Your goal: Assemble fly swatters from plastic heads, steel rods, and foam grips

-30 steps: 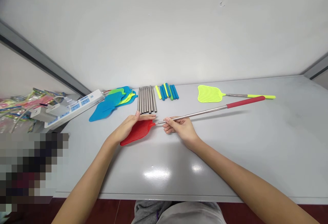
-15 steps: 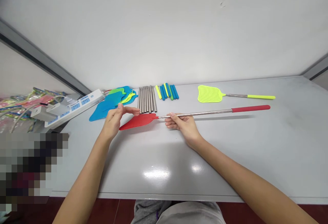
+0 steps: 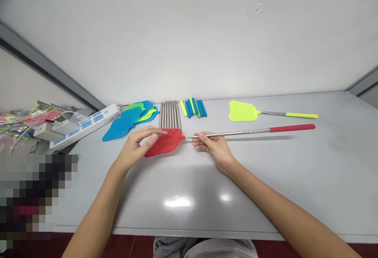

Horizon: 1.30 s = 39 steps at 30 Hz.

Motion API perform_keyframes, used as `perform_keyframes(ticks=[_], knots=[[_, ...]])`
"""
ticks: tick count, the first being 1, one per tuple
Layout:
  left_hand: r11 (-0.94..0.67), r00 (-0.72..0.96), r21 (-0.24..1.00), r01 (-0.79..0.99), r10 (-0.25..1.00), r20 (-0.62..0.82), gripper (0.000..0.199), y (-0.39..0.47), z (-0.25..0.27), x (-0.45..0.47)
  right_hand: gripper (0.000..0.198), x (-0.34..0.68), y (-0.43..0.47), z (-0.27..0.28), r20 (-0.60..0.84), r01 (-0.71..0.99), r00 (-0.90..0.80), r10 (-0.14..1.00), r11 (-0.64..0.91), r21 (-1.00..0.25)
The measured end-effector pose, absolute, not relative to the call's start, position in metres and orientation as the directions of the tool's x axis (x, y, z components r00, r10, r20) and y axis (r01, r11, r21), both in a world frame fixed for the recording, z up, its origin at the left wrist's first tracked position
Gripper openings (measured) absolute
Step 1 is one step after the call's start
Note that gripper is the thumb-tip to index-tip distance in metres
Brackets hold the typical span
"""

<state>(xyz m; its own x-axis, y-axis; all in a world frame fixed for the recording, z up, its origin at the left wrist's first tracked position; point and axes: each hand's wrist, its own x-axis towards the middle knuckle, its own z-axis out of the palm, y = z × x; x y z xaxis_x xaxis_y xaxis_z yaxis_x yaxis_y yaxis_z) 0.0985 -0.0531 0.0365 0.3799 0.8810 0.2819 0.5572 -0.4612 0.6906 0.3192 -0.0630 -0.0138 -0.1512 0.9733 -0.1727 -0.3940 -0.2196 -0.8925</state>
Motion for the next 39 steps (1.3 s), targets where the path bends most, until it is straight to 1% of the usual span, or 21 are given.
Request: perform_keyframes(ticks=[2,6,7,9,11,14,17,25,31,35,37,39], knots=[[-0.478,0.455,0.626,0.616,0.865,0.213,0.025,-0.056,0.035,0.106,0.02,0.319,-0.064,-0.014,-0.174,-0.383,-0.179,0.968,-0.232,-0.894],[-0.534,0.522,0.488,0.691,0.835,0.175,0.032,-0.06,0.027,0.118,0.018,0.319,-0.064,-0.015,-0.166,-0.375,-0.223,0.961,-0.242,-0.895],[-0.544,0.531,0.459,0.703,0.83,0.17,0.031,-0.06,0.025,0.12,0.018,0.319,-0.065,-0.015,-0.159,-0.374,-0.236,0.959,-0.24,-0.896],[-0.56,0.547,0.423,0.713,0.821,0.164,0.024,-0.061,0.024,0.122,0.017,0.32,-0.065,-0.015,-0.142,-0.361,-0.274,0.951,-0.239,-0.902],[-0.576,0.572,0.416,0.703,0.807,0.15,0.018,-0.062,0.023,0.124,0.016,0.32,-0.066,-0.014,-0.13,-0.328,-0.321,0.938,-0.239,-0.914],[-0.602,0.616,0.418,0.681,0.779,0.119,0.022,-0.066,0.023,0.129,0.017,0.321,-0.067,-0.014,-0.123,-0.281,-0.372,0.92,-0.238,-0.93],[-0.617,0.629,0.402,0.676,0.768,0.12,0.024,-0.071,0.021,0.134,0.014,0.321,-0.068,-0.015,-0.119,-0.272,-0.39,0.913,-0.238,-0.932],[-0.612,0.609,0.391,0.687,0.779,0.149,0.022,-0.074,0.016,0.14,0.011,0.32,-0.069,-0.019,-0.069,-0.256,-0.385,0.92,-0.179,-0.95],[-0.596,0.581,0.402,0.695,0.795,0.174,0.021,-0.075,0.016,0.142,0.015,0.317,-0.068,-0.016,-0.11,-0.242,-0.377,0.92,-0.213,-0.946],[-0.579,0.563,0.405,0.708,0.809,0.172,0.024,-0.076,0.017,0.143,0.015,0.317,-0.069,-0.012,-0.128,-0.265,-0.394,0.91,-0.246,-0.933],[-0.574,0.554,0.393,0.718,0.814,0.175,0.025,-0.074,0.017,0.142,0.018,0.318,-0.07,-0.01,-0.13,-0.265,-0.394,0.91,-0.247,-0.932],[-0.572,0.548,0.377,0.729,0.817,0.179,0.027,-0.072,0.017,0.14,0.023,0.32,-0.068,-0.009,-0.126,-0.256,-0.354,0.927,-0.226,-0.94]])
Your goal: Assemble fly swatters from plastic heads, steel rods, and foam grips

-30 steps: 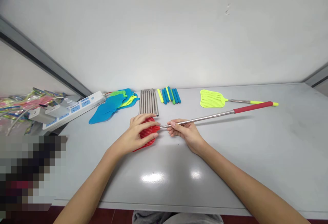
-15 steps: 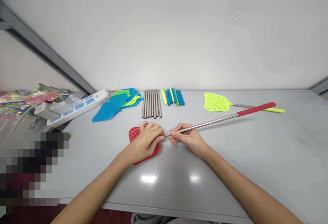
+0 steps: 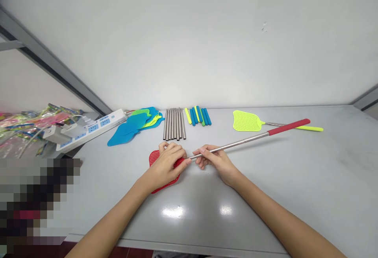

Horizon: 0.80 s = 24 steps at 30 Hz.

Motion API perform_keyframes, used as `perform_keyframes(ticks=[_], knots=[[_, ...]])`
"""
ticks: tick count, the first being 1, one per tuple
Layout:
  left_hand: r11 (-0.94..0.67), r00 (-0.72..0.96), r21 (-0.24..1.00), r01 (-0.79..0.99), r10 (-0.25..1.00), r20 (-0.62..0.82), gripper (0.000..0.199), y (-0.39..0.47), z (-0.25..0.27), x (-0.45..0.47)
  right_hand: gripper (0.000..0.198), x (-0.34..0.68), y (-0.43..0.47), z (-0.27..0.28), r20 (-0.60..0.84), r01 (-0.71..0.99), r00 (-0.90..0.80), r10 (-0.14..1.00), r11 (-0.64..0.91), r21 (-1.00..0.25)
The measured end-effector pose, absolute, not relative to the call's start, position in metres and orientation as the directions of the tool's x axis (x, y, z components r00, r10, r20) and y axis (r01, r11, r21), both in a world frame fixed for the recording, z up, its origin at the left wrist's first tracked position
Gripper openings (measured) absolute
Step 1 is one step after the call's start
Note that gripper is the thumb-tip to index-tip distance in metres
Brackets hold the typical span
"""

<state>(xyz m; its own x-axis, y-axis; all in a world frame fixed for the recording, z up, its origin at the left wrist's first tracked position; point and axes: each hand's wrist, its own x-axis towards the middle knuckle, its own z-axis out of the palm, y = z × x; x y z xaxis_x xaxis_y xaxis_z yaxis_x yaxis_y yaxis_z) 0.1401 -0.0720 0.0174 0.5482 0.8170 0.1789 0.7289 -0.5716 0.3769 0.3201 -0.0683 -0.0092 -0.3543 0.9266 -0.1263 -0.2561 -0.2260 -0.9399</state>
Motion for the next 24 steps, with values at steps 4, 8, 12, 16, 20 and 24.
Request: perform_keyframes(ticks=[4,8,12,16,20,24], knots=[[-0.576,0.552,0.354,0.737,0.815,0.178,0.031,-0.068,0.017,0.136,0.03,0.33,-0.061,-0.008,-0.113,-0.288,-0.13,0.985,-0.146,-0.946],[-0.584,0.566,0.362,0.727,0.807,0.165,0.03,-0.068,0.018,0.137,0.036,0.342,-0.052,-0.007,-0.157,-0.305,0.065,0.985,-0.131,-0.943],[-0.591,0.587,0.396,0.703,0.796,0.147,0.031,-0.07,0.019,0.138,0.036,0.348,-0.05,-0.006,-0.154,-0.286,0.163,0.974,-0.103,-0.953],[-0.6,0.593,0.412,0.685,0.789,0.162,0.029,-0.07,0.021,0.139,0.037,0.349,-0.049,-0.007,-0.124,-0.281,0.19,0.974,-0.067,-0.957],[-0.611,0.608,0.424,0.668,0.777,0.162,0.027,-0.069,0.021,0.139,0.037,0.35,-0.048,-0.009,-0.104,-0.281,0.204,0.973,-0.044,-0.959],[-0.613,0.609,0.419,0.67,0.776,0.161,0.027,-0.068,0.019,0.139,0.037,0.35,-0.048,-0.01,-0.127,-0.288,0.197,0.972,-0.066,-0.955]])
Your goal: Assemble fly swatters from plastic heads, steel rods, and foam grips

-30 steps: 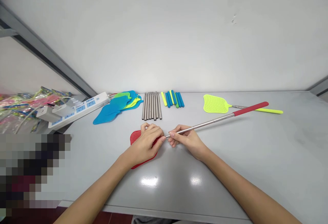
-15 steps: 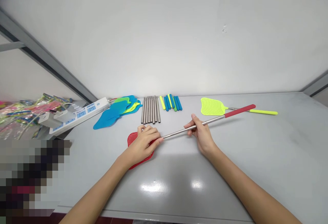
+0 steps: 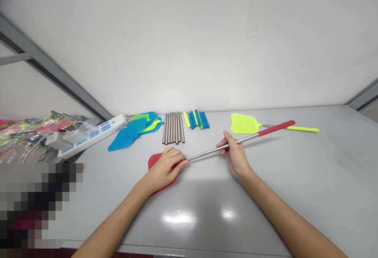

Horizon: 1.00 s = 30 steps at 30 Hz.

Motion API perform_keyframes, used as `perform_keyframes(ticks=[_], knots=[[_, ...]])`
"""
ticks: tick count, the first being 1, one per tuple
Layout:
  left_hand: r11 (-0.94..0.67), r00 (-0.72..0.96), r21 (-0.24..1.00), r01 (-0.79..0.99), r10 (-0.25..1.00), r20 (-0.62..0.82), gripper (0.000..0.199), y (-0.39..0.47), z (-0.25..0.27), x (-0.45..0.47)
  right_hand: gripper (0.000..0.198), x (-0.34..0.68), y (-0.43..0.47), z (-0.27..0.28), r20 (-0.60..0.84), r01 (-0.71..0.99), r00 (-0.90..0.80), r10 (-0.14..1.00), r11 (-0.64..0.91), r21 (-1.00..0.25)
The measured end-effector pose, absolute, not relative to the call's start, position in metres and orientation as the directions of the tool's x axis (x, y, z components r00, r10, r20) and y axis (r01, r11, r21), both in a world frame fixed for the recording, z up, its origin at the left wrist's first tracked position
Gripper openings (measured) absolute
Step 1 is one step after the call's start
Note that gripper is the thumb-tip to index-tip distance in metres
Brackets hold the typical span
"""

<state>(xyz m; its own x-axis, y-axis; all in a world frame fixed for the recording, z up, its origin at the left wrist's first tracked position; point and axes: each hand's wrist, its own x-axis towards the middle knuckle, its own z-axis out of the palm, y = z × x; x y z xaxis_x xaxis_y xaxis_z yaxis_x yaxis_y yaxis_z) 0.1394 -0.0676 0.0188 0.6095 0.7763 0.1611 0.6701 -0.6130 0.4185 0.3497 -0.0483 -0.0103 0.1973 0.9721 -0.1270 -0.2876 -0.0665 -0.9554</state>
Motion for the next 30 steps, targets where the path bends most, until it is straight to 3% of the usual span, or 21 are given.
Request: perform_keyframes(ticks=[7,14,18,23,30], knots=[[-0.603,0.617,0.417,0.68,0.778,0.12,0.029,-0.07,0.021,0.137,0.027,0.356,-0.043,-0.008,-0.205,-0.482,0.218,0.954,-0.077,-0.873],[-0.611,0.641,0.402,0.682,0.764,0.074,0.032,-0.07,0.018,0.137,0.016,0.361,-0.035,-0.007,-0.351,-0.846,-0.161,0.922,-0.313,-0.432],[-0.604,0.639,0.393,0.694,0.768,0.052,0.034,-0.07,0.016,0.137,0.022,0.361,-0.037,-0.009,-0.343,-0.913,-0.186,0.921,-0.291,-0.287],[-0.625,0.669,0.377,0.683,0.743,0.02,0.033,-0.077,0.015,0.145,0.033,0.366,-0.041,-0.01,-0.393,-0.935,-0.188,0.9,-0.286,-0.208],[-0.605,0.669,0.407,0.685,0.742,-0.023,0.032,-0.087,0.015,0.155,0.034,0.366,-0.043,-0.006,-0.465,-0.942,-0.092,0.881,-0.228,-0.246]])
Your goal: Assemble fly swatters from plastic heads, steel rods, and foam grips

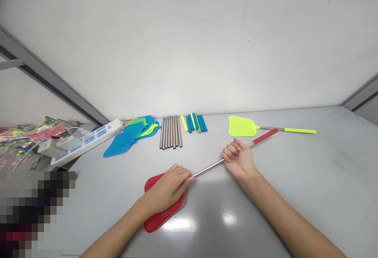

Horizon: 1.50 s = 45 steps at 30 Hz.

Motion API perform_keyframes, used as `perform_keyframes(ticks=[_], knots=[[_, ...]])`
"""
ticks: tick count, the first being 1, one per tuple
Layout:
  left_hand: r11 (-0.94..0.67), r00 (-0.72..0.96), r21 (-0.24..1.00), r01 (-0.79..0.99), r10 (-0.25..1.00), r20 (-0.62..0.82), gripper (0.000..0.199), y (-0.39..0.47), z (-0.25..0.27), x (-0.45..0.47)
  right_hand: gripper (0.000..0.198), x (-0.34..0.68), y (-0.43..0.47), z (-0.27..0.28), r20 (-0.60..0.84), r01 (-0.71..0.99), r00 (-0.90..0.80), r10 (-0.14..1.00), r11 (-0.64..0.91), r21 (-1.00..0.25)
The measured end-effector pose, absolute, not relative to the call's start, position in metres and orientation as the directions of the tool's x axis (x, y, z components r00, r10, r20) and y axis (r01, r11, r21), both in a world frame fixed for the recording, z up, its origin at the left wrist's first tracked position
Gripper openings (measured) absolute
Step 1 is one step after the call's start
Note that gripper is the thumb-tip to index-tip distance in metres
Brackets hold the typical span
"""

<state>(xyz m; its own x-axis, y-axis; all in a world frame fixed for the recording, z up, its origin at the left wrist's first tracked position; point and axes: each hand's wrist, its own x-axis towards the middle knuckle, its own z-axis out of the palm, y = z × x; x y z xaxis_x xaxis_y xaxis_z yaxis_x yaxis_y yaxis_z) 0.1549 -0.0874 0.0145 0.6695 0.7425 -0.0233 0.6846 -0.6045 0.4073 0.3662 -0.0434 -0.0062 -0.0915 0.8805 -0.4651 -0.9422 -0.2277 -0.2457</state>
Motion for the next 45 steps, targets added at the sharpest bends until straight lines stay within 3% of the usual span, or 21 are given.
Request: perform_keyframes(ticks=[20,45], knots=[[-0.409,0.606,0.612,0.677,0.782,-0.148,0.036,-0.086,0.02,0.148,0.037,0.352,-0.05,-0.012,-0.421,-0.946,0.002,0.907,-0.134,-0.294],[-0.352,0.607,0.683,0.64,0.777,-0.168,0.037,-0.083,0.024,0.144,0.041,0.346,-0.059,-0.01,-0.287,-0.914,0.057,0.956,-0.066,-0.4]])
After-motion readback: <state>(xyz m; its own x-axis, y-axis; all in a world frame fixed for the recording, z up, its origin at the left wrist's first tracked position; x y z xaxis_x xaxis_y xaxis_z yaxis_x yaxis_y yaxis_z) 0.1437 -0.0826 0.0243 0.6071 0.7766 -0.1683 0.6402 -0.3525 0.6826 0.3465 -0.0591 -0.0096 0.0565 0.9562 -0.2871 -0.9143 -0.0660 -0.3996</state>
